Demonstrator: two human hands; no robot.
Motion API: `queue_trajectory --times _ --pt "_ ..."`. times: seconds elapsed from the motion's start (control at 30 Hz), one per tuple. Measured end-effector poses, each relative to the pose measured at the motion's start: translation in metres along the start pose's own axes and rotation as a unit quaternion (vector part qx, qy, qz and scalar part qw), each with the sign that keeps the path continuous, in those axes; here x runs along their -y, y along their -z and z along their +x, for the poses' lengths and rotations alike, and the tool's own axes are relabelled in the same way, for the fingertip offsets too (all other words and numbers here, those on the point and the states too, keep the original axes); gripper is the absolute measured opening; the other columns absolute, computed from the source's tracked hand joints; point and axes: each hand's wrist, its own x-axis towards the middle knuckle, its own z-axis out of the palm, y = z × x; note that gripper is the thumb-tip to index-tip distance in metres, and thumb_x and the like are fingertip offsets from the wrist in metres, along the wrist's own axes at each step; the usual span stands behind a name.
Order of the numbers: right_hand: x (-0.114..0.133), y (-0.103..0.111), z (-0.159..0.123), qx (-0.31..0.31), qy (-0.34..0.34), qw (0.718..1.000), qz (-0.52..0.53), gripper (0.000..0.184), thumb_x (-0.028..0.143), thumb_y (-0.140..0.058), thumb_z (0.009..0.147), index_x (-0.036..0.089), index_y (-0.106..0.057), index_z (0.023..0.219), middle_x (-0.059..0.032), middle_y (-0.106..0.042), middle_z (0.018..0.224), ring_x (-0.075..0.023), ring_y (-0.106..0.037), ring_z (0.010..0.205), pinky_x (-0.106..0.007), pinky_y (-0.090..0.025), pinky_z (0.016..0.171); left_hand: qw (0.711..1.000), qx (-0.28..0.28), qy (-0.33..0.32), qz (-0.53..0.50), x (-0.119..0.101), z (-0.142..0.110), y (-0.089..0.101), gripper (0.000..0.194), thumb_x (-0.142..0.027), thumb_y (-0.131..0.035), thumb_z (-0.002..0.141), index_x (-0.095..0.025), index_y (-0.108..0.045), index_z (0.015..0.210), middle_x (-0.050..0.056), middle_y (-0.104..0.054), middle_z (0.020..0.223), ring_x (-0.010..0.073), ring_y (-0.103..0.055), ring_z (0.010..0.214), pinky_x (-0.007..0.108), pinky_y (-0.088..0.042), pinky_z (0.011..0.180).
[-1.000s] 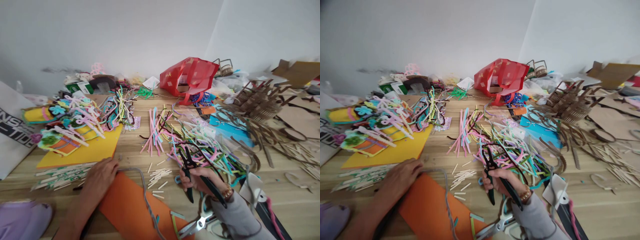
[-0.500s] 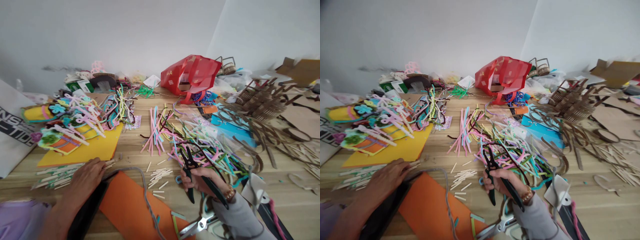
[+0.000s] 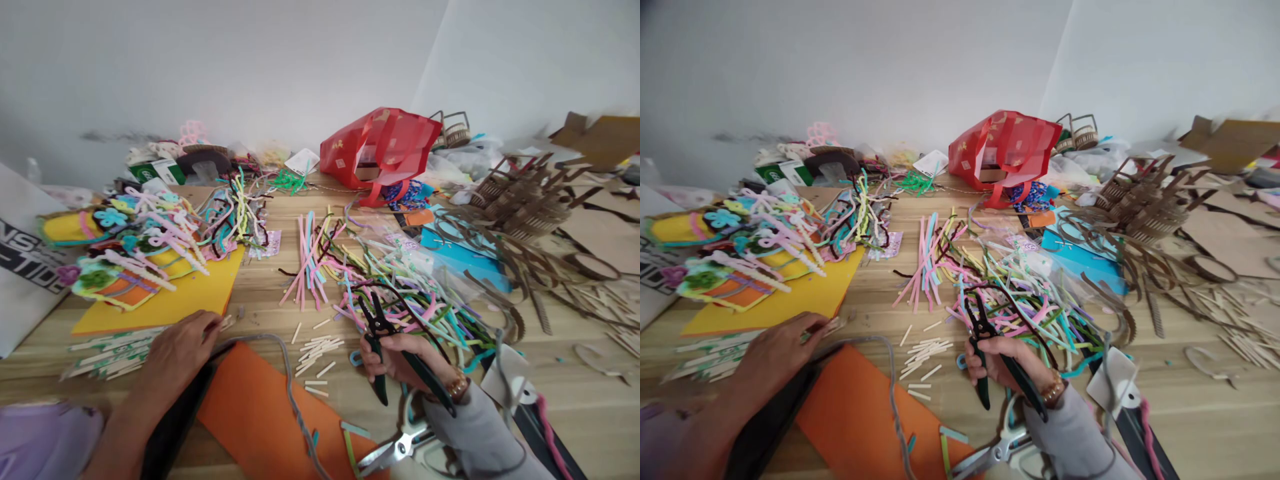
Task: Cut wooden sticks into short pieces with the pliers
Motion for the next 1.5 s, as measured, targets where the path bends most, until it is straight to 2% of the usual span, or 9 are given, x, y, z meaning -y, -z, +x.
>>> queue_trajectory --times 0.07,0.13,0.27,0.4,0.5,0.73,0.9,1.23,1.5 --pt "0.0 0.002 0.0 0.011 -0.012 1.0 0.003 0.024 0.032 -0.068 0.074 0.012 -0.062 0.087 -0.0016 -0.048 0.072 -0.0138 -0.045 0.064 -0.03 -0.04 0.066 0.994 0.033 0.036 -0.098 -0.015 0.003 0.002 0.031 -0.046 -0.046 0.084 -0.021 -0.065 0.084 0.004 -0.071 0.081 0.0216 -0.065 0.076 0.029 -0.046 0.069" --pt "0.0 0.002 0.0 0.012 -0.008 1.0 0.006 0.024 0.031 -0.068 0.074 0.012 -0.063 0.087 -0.0018 -0.049 0.073 -0.0137 -0.045 0.065 -0.029 -0.039 0.066 0.973 0.072 0.029 -0.216 -0.035 0.004 -0.001 0.031 -0.048 -0.052 0.08 -0.021 -0.066 0.083 0.001 -0.07 0.075 0.0189 -0.063 0.071 0.026 -0.046 0.066" --pt "0.0 0.002 -0.001 0.01 -0.011 1.0 0.012 0.024 0.031 -0.069 0.074 0.012 -0.063 0.087 -0.0015 -0.05 0.072 -0.0127 -0.046 0.063 -0.028 -0.04 0.066 0.902 0.169 0.022 -0.396 -0.073 0.006 -0.019 0.024 -0.041 -0.061 0.075 -0.018 -0.063 0.072 -0.002 -0.061 0.062 0.0132 -0.054 0.059 0.022 -0.042 0.056" --pt "0.0 0.002 -0.002 0.003 -0.02 1.0 0.016 0.026 0.031 -0.07 0.072 0.011 -0.064 0.088 -0.0014 -0.05 0.072 -0.0124 -0.046 0.063 -0.028 -0.04 0.067 0.831 0.269 0.015 -0.486 -0.096 0.009 -0.036 0.026 -0.042 -0.064 0.074 -0.016 -0.059 0.07 -0.004 -0.052 0.057 0.0097 -0.046 0.052 0.02 -0.038 0.05" --pt "0.001 0.003 -0.002 0.004 -0.022 1.0 0.012 0.026 0.031 -0.068 0.074 0.011 -0.064 0.09 -0.0012 -0.05 0.073 -0.0125 -0.046 0.063 -0.029 -0.041 0.067 0.812 0.3 0.022 -0.5 -0.103 0.012 -0.042 0.027 -0.043 -0.064 0.073 -0.016 -0.059 0.071 -0.004 -0.052 0.059 0.01 -0.046 0.053 0.021 -0.038 0.051" --pt "-0.002 0.007 -0.001 0.022 -0.007 1.0 0.02 0.025 0.03 -0.066 0.076 0.01 -0.063 0.092 -0.0024 -0.049 0.074 -0.0135 -0.044 0.067 -0.028 -0.039 0.067 0.873 0.287 -0.047 -0.392 -0.104 0.008 -0.046 0.02 -0.034 -0.058 0.074 -0.015 -0.06 0.069 -0.003 -0.052 0.06 0.0114 -0.044 0.057 0.022 -0.032 0.054" --pt "-0.003 0.008 -0.001 0.024 0.003 0.999 0.022 0.022 0.028 -0.065 0.077 0.011 -0.064 0.092 -0.003 -0.05 0.075 -0.0142 -0.045 0.068 -0.029 -0.039 0.068 0.917 0.257 -0.056 -0.3 -0.106 0.003 -0.041 0.016 -0.027 -0.053 0.074 -0.016 -0.061 0.067 -0.003 -0.055 0.059 0.0131 -0.048 0.058 0.022 -0.03 0.053" --pt "-0.001 0.008 -0.001 0.026 -0.006 1.0 0.008 0.024 0.031 -0.065 0.077 0.012 -0.064 0.09 -0.0021 -0.049 0.073 -0.014 -0.046 0.065 -0.031 -0.042 0.068 0.938 0.22 -0.077 -0.257 -0.094 0.009 -0.037 0.023 -0.031 -0.053 0.079 -0.016 -0.07 0.072 0.002 -0.066 0.068 0.0172 -0.056 0.066 0.025 -0.035 0.06" --pt "0.0 0.004 0.0 0.021 0.001 1.0 0.011 0.023 0.031 -0.066 0.076 0.012 -0.063 0.089 -0.0023 -0.049 0.073 -0.0146 -0.047 0.066 -0.03 -0.041 0.068 0.988 0.103 -0.049 -0.105 -0.093 0.019 -0.048 0.021 -0.025 -0.048 0.085 -0.018 -0.066 0.076 0.004 -0.067 0.073 0.0179 -0.058 0.066 0.027 -0.034 0.062"
